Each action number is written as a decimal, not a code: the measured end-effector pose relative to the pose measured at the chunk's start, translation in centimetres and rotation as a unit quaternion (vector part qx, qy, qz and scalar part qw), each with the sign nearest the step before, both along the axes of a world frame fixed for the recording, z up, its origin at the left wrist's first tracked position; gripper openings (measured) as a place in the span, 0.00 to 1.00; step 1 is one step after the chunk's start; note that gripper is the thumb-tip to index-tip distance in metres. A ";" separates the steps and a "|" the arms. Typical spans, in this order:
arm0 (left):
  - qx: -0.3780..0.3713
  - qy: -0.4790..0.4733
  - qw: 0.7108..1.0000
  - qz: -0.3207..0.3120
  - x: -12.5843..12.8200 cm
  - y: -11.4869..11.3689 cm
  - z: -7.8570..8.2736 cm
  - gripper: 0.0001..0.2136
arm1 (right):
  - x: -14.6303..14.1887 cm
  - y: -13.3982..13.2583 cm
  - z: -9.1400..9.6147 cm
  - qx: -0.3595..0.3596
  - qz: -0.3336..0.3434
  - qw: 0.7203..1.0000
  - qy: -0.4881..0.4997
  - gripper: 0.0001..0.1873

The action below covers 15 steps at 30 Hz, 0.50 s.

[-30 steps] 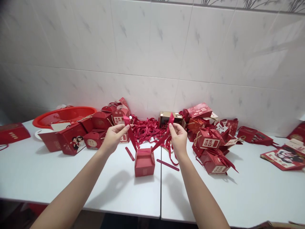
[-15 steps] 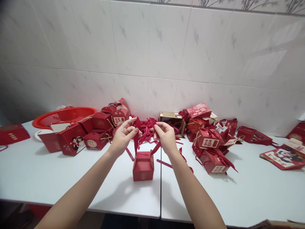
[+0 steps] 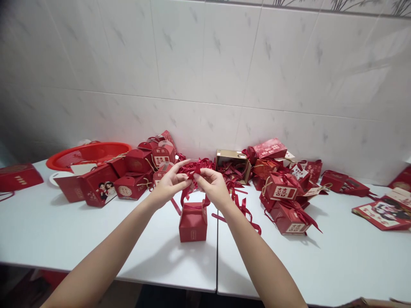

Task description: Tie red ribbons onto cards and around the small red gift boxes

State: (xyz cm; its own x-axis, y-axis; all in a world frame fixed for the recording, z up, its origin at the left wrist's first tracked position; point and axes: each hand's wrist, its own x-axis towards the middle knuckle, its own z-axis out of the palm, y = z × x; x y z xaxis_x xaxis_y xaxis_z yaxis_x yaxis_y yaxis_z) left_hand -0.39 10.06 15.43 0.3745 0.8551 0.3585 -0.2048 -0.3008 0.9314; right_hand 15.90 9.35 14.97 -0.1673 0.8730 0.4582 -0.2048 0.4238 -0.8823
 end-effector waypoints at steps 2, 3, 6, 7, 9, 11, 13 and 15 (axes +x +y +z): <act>-0.019 -0.007 1.000 -0.020 -0.2 0.3 -0.2 0.31 | 0.4 0.4 -0.3 0.012 0.017 1.000 0.003 0.13; -0.032 -0.018 0.999 -0.026 -0.3 0.4 -0.3 0.30 | 0.6 0.6 -0.4 0.028 0.023 0.999 -0.012 0.12; -0.085 -0.066 0.994 -0.029 -0.5 0.9 -0.4 0.26 | 1.5 0.9 -0.4 0.123 0.018 0.985 -0.121 0.10; -0.101 -0.078 0.991 -0.029 -0.5 1.0 -0.3 0.24 | 1.8 0.9 -0.4 0.169 0.009 0.971 -0.168 0.10; -0.121 -0.092 0.988 -0.030 -0.6 1.2 -0.1 0.21 | 2.2 0.9 -0.3 0.248 -0.012 0.935 -0.253 0.12; -0.128 -0.091 0.987 -0.032 -0.7 1.1 0.1 0.21 | 2.6 0.9 -0.1 0.302 -0.039 0.897 -0.320 0.15; -0.131 -0.086 0.987 -0.035 -0.8 1.1 0.2 0.21 | 2.7 0.9 -0.1 0.338 -0.070 0.865 -0.366 0.16; -0.133 -0.082 0.987 -0.039 -0.7 1.0 0.2 0.20 | 2.7 1.0 -0.2 0.367 -0.094 0.840 -0.388 0.17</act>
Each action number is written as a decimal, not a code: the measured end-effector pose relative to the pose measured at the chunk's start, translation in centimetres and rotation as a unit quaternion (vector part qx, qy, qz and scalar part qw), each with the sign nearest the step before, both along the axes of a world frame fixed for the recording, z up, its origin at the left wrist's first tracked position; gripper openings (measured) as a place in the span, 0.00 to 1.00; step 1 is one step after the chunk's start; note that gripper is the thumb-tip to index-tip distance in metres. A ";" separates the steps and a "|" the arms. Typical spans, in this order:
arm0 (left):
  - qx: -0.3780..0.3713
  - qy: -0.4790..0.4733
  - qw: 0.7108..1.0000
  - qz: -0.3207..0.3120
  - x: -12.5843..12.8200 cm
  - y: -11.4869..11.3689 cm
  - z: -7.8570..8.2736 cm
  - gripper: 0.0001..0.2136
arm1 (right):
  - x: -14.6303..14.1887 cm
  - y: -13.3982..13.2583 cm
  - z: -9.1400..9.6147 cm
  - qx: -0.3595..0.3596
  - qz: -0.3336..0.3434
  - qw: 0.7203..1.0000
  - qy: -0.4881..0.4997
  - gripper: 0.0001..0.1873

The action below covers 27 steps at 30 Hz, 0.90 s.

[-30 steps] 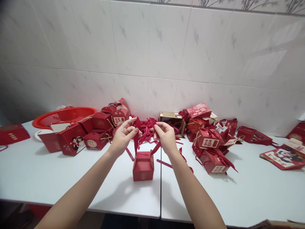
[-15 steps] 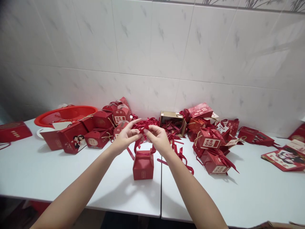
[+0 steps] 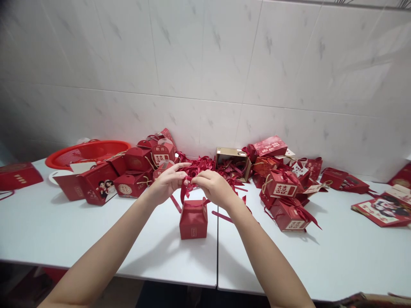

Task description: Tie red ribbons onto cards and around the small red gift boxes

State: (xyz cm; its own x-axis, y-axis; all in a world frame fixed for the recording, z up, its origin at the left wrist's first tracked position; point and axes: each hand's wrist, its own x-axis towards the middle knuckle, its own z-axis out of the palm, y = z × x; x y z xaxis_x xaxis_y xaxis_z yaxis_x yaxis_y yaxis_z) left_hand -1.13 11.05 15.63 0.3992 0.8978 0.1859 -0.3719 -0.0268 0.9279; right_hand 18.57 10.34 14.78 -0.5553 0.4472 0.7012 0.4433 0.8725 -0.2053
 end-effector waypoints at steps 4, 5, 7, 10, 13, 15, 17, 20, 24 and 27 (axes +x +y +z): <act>0.012 -0.012 1.000 -0.005 0.1 0.0 -0.3 0.19 | -0.2 0.1 -0.4 0.037 -0.009 0.999 0.012 0.18; 0.023 -0.012 1.000 -0.004 0.2 0.0 -0.4 0.20 | -0.2 0.1 -0.5 0.039 -0.010 0.999 0.025 0.17; 0.062 0.007 0.998 0.008 0.2 -0.1 -0.6 0.22 | -0.3 0.1 -0.7 0.038 -0.006 0.998 0.055 0.16; 0.172 0.102 0.976 0.089 0.2 -0.7 -1.0 0.23 | -0.3 -0.3 -1.1 0.025 -0.003 0.994 0.107 0.13; 0.283 0.212 0.909 0.221 -0.2 -1.5 -1.3 0.23 | -0.1 -0.9 -1.6 -0.007 -0.031 0.981 0.193 0.12; 0.309 0.238 0.872 0.297 -0.7 -1.9 -1.5 0.23 | 0.3 -1.2 -2.1 -0.039 -0.087 0.965 0.244 0.10; 0.301 0.227 0.855 0.356 -1.6 -2.0 -1.8 0.20 | 1.0 -1.4 -2.9 -0.072 -0.153 0.950 0.262 0.10; 0.255 0.193 0.857 0.403 -3.8 -1.8 -2.7 0.16 | 2.6 -1.6 -4.7 -0.107 -0.222 0.937 0.247 0.13; 0.194 0.234 0.859 0.413 -8.1 -1.5 -6.3 0.16 | 5.6 -2.0 -8.4 -0.151 -0.303 0.914 0.223 0.12; 0.167 0.331 0.846 0.384 -11.1 -1.7 -10.1 0.23 | 7.9 -2.5 -11.5 -0.199 -0.355 0.894 0.189 0.11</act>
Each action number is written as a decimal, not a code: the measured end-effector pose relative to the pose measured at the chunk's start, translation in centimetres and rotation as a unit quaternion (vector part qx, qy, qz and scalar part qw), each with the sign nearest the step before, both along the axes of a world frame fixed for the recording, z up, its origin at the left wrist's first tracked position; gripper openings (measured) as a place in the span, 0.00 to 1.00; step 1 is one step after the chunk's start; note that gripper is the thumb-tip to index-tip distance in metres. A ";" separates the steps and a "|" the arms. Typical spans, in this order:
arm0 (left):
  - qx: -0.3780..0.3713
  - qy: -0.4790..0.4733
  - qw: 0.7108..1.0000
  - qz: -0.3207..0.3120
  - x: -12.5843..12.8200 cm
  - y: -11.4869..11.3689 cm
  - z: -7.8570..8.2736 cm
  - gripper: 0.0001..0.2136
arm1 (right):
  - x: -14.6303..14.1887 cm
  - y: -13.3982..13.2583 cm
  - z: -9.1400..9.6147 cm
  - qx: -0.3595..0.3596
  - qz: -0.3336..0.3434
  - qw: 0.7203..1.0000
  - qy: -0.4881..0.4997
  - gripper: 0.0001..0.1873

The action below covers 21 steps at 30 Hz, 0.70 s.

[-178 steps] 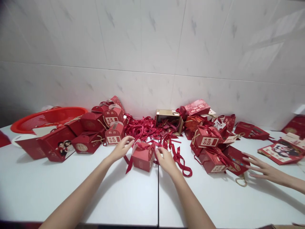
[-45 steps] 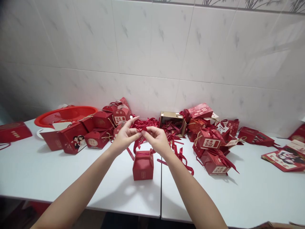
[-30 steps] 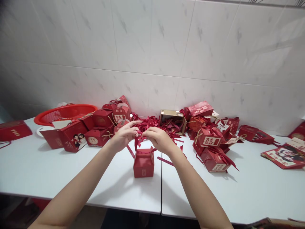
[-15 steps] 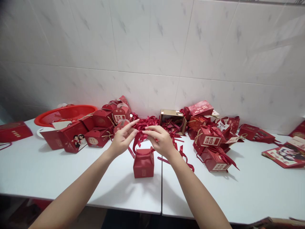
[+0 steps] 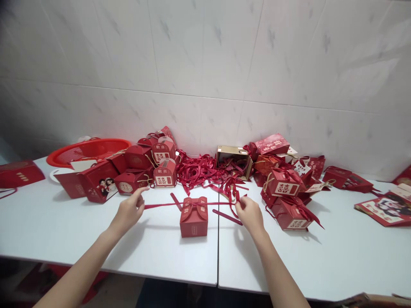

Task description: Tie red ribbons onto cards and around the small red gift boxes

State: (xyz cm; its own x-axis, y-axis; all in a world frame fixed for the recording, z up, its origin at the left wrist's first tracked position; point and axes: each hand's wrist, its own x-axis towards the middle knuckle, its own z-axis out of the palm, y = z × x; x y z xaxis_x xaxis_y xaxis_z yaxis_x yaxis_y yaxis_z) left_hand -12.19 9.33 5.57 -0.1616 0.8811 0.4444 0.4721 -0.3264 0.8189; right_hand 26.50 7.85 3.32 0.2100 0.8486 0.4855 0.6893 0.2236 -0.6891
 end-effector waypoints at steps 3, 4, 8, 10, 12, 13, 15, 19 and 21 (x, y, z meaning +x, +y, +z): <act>-0.039 0.015 0.999 -0.012 -1.3 -0.4 -3.0 0.21 | 1.4 -0.3 -2.4 -0.063 0.001 0.998 -0.014 0.12; -0.047 0.018 0.999 -0.017 -1.2 -0.5 -3.5 0.18 | 1.6 -0.3 -2.9 -0.075 0.006 0.997 -0.017 0.11; -0.038 0.033 0.998 -0.027 0.9 -0.1 -4.0 0.07 | 0.4 0.6 -2.8 -0.065 0.017 0.998 -0.012 0.10; -0.029 0.040 0.998 -0.045 2.9 0.5 -3.6 0.04 | -1.2 1.1 -2.1 -0.052 0.044 0.998 -0.003 0.17; -0.034 0.039 0.995 -0.082 5.0 1.1 -3.5 0.06 | -3.1 1.4 -1.4 -0.057 0.095 0.994 0.008 0.19; -0.042 0.036 0.993 -0.101 6.1 1.3 -3.5 0.08 | -4.2 1.5 -1.2 -0.065 0.124 0.990 0.014 0.19; -0.062 0.030 0.989 -0.129 8.0 1.6 -3.9 0.11 | -6.2 1.6 -1.2 -0.084 0.173 0.981 0.025 0.20; -0.107 0.033 0.984 -0.141 9.7 1.6 -4.8 0.14 | -8.5 1.8 -2.3 -0.097 0.207 0.972 0.050 0.21; -0.127 0.046 0.981 -0.141 9.4 1.6 -4.7 0.15 | -8.3 1.9 -2.7 -0.090 0.208 0.972 0.063 0.18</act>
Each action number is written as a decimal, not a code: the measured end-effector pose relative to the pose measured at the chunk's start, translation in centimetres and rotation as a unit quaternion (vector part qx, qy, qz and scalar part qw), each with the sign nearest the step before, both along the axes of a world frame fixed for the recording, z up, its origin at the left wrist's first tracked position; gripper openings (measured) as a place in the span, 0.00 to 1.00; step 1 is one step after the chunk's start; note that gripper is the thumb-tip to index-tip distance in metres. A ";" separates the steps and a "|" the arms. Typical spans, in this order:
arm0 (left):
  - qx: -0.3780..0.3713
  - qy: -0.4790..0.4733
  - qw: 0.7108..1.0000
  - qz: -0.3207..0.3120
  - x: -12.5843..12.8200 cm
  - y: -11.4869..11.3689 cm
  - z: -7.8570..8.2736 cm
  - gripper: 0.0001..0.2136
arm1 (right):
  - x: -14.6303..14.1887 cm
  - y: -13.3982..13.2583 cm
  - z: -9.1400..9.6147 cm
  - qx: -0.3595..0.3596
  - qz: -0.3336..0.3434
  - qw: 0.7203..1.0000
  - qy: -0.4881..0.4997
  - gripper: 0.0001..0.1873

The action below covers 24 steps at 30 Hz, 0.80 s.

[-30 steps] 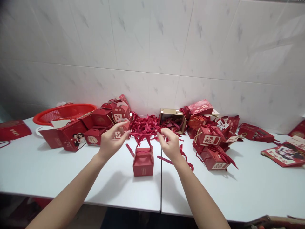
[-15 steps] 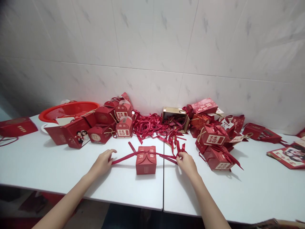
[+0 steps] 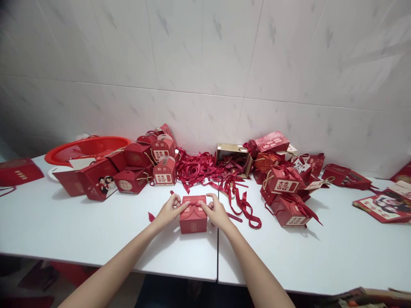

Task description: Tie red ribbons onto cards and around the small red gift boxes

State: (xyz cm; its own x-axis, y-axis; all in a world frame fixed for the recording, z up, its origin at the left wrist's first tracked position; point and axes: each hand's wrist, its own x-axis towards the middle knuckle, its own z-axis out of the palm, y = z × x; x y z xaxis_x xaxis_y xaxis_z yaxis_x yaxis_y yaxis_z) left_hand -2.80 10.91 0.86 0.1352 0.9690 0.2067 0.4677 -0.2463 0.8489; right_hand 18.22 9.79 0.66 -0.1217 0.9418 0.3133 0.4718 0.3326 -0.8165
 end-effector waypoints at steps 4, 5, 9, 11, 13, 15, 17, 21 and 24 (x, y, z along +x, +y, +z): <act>-0.034 0.036 0.998 -0.029 -1.9 0.5 1.4 0.13 | 1.9 -0.4 0.4 0.038 0.024 0.999 0.002 0.07; -0.051 0.047 0.997 -0.045 -2.5 0.8 1.9 0.13 | 2.3 -0.6 0.7 0.050 0.030 0.998 -0.005 0.10; -0.159 0.099 0.969 -0.162 -4.2 1.8 4.3 0.11 | 2.3 -1.2 1.7 0.103 -0.010 0.994 -0.015 0.14; -0.204 0.113 0.944 -0.235 -4.4 1.9 5.7 0.10 | 1.5 -1.3 2.1 0.127 -0.042 0.991 -0.005 0.14; -0.216 0.105 0.928 -0.284 -4.2 1.7 6.9 0.12 | 0.7 -1.4 2.5 0.142 -0.054 0.988 0.007 0.13; -0.198 0.083 0.931 -0.296 -3.5 1.0 7.7 0.16 | -0.2 -1.7 2.9 0.144 -0.044 0.988 0.022 0.12; -0.165 0.063 0.945 -0.277 -2.4 0.0 7.9 0.20 | -1.0 -2.1 3.1 0.135 -0.022 0.990 0.036 0.10; -0.069 0.051 0.979 -0.183 -0.4 -2.2 6.7 0.17 | -2.2 -2.8 2.9 0.091 0.018 0.994 0.057 0.09; 0.003 0.064 0.993 -0.102 0.7 -3.8 5.1 0.13 | -2.8 -3.0 2.6 0.046 0.026 0.997 0.062 0.09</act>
State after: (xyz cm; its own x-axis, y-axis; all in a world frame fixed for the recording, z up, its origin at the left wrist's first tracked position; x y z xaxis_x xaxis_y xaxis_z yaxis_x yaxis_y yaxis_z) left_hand -2.14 7.13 5.95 0.3538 0.9177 0.1806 0.5109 -0.3514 0.7846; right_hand 15.38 6.79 3.28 -0.1250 0.9016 0.4142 0.3497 0.4307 -0.8320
